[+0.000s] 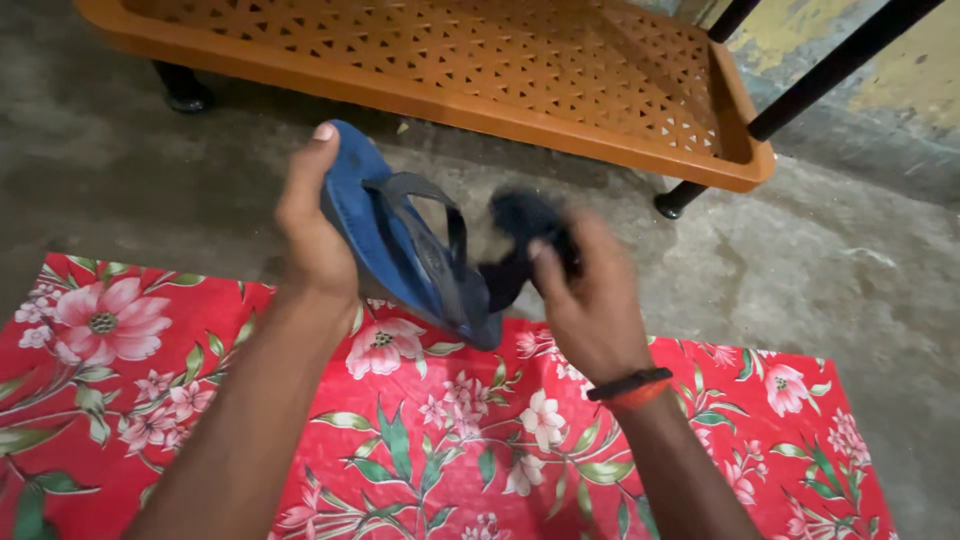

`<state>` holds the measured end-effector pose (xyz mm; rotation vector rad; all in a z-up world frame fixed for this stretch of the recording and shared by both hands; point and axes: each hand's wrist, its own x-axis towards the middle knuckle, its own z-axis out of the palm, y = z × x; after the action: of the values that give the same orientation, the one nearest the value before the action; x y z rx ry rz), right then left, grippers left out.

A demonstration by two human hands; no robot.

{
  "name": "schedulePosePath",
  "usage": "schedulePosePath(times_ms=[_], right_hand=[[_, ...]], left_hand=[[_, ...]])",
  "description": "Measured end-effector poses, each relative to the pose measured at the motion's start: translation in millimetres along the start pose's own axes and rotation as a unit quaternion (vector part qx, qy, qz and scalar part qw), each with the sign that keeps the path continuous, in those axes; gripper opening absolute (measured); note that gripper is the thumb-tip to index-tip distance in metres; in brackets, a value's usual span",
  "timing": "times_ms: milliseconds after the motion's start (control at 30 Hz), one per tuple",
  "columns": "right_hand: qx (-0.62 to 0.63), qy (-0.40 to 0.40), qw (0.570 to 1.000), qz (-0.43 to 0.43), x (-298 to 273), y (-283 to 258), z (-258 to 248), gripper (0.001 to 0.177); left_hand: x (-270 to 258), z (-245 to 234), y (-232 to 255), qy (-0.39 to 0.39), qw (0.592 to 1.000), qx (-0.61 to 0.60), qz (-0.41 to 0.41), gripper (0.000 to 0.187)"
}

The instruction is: The person wipes several pairs of sandals with a dark cloth. They handle each sandal individually, wiping the straps and soles, then place them back on a two-tiered orange plastic shoe rack.

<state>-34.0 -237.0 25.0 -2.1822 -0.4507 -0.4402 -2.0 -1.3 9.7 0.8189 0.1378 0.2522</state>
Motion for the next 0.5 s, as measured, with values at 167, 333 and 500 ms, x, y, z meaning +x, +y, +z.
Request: schedulePosePath(times_ms=[167, 333, 500], right_hand=[[-0.005, -0.094, 0.995, -0.041, -8, -7, 16, 0.021], [-0.153, -0.126, 0.975, -0.104, 2, 14, -10, 0.02], [0.07, 0.032, 0.984, 0.163, -2, 13, 6, 0.015]], left_hand=[[0, 0, -1, -0.002, 1.0, -0.002, 0.017, 0.035], [3, -7, -3, 0.006, 1.0, 0.008, 0.019, 0.035], [7, -15, -12, -0.019, 0.999, -0.017, 0.041, 0.032]])
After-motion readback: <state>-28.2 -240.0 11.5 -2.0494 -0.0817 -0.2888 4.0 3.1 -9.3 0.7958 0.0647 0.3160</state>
